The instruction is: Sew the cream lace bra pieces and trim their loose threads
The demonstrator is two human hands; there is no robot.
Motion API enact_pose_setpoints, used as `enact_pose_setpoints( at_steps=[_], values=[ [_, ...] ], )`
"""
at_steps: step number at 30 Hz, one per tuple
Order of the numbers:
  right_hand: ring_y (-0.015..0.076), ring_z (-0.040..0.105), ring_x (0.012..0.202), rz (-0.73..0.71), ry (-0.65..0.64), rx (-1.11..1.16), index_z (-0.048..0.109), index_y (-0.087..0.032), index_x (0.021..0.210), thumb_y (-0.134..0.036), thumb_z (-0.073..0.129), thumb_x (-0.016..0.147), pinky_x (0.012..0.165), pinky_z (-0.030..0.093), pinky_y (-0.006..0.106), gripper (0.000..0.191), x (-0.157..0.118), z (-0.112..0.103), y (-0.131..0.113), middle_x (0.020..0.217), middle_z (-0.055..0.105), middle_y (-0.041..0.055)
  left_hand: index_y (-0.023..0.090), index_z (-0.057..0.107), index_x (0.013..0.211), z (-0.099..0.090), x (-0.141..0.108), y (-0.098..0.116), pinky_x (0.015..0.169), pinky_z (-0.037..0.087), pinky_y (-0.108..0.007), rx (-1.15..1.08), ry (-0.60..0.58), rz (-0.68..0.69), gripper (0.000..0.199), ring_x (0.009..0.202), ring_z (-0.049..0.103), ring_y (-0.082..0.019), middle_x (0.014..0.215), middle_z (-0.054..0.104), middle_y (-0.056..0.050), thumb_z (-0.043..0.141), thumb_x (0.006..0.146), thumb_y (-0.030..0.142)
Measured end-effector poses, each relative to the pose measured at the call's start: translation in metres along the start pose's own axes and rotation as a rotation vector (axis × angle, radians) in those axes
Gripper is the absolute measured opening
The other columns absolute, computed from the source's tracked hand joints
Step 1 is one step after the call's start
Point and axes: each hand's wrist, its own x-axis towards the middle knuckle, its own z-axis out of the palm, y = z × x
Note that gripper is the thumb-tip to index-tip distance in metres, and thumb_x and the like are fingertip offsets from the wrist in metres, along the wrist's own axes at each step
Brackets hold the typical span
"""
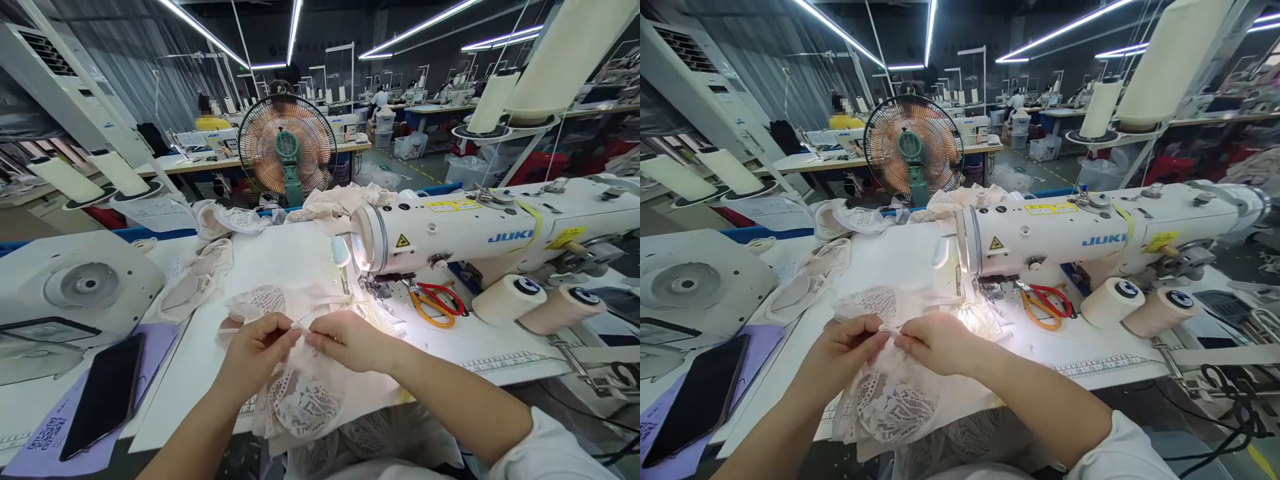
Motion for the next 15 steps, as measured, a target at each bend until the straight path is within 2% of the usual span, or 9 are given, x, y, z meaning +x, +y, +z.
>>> enact_pose_setpoints(
  at_steps=[2, 5, 7, 10, 12, 15],
  values=[
    [0.0097, 0.039, 0.053, 0.010, 0.016, -0.010, 0.052, -0.017, 0.062, -0.025, 0.050, 0.086, 0.050, 0.028, 0.021, 0.025, -0.004, 0.001, 0.003, 0.055, 0.046, -0.0035, 0.021, 0.060, 0.055, 0.000, 0.001, -0.005, 0.040, 0.037, -0.022, -0.033, 0.017, -0.013, 0.018, 0.041, 0.044, -0.010, 0.046, 0.048, 0.004, 0.062, 0.065, 0.036],
    [0.0130, 0.051, 0.064, -0.004, -0.036, -0.014, 0.061, -0.017, 0.079, -0.023, 0.054, 0.083, 0.058, 0.036, 0.022, 0.010, -0.014, 0.000, 0.014, 0.069, 0.061, 0.0014, 0.022, 0.063, 0.059, -0.002, 0.000, -0.015, 0.040, 0.037, -0.022, -0.055, 0.121, -0.018, 0.011, 0.042, 0.044, -0.011, 0.049, 0.052, 0.004, 0.066, 0.061, 0.033],
    [0.0154, 0.057, 0.074, -0.021, -0.073, 0.007, 0.063, -0.017, 0.090, -0.021, 0.054, 0.083, 0.065, 0.041, 0.024, 0.012, -0.026, -0.002, 0.025, 0.082, 0.066, 0.0045, 0.023, 0.063, 0.060, -0.005, -0.002, -0.022, 0.043, 0.038, -0.021, -0.054, 0.214, -0.037, 0.008, 0.046, 0.046, -0.011, 0.050, 0.053, 0.005, 0.068, 0.058, 0.030],
    [0.0174, 0.060, 0.083, -0.046, -0.075, 0.008, 0.062, -0.016, 0.098, -0.020, 0.052, 0.083, 0.072, 0.043, 0.026, 0.018, -0.048, -0.004, 0.038, 0.092, 0.068, 0.0075, 0.022, 0.065, 0.059, -0.009, -0.004, -0.030, 0.049, 0.040, -0.021, -0.043, 0.328, -0.143, 0.012, 0.056, 0.051, -0.012, 0.058, 0.061, 0.003, 0.071, 0.052, 0.029],
    [0.0178, 0.061, 0.083, -0.047, -0.056, -0.015, 0.062, -0.015, 0.099, -0.019, 0.049, 0.085, 0.072, 0.044, 0.028, 0.020, -0.061, -0.005, 0.043, 0.092, 0.068, 0.0085, 0.022, 0.065, 0.059, -0.011, -0.003, -0.033, 0.053, 0.043, -0.021, -0.044, 0.395, -0.204, 0.018, 0.064, 0.055, -0.014, 0.065, 0.064, 0.003, 0.073, 0.046, 0.031],
    [0.0179, 0.061, 0.079, -0.029, -0.035, -0.066, 0.063, -0.015, 0.097, -0.019, 0.045, 0.086, 0.069, 0.044, 0.028, 0.021, -0.076, -0.009, 0.046, 0.087, 0.068, 0.0085, 0.022, 0.064, 0.058, -0.012, 0.001, -0.032, 0.050, 0.044, -0.023, -0.062, 0.455, -0.231, 0.026, 0.063, 0.054, -0.015, 0.064, 0.063, 0.003, 0.076, 0.039, 0.035]
  ],
)
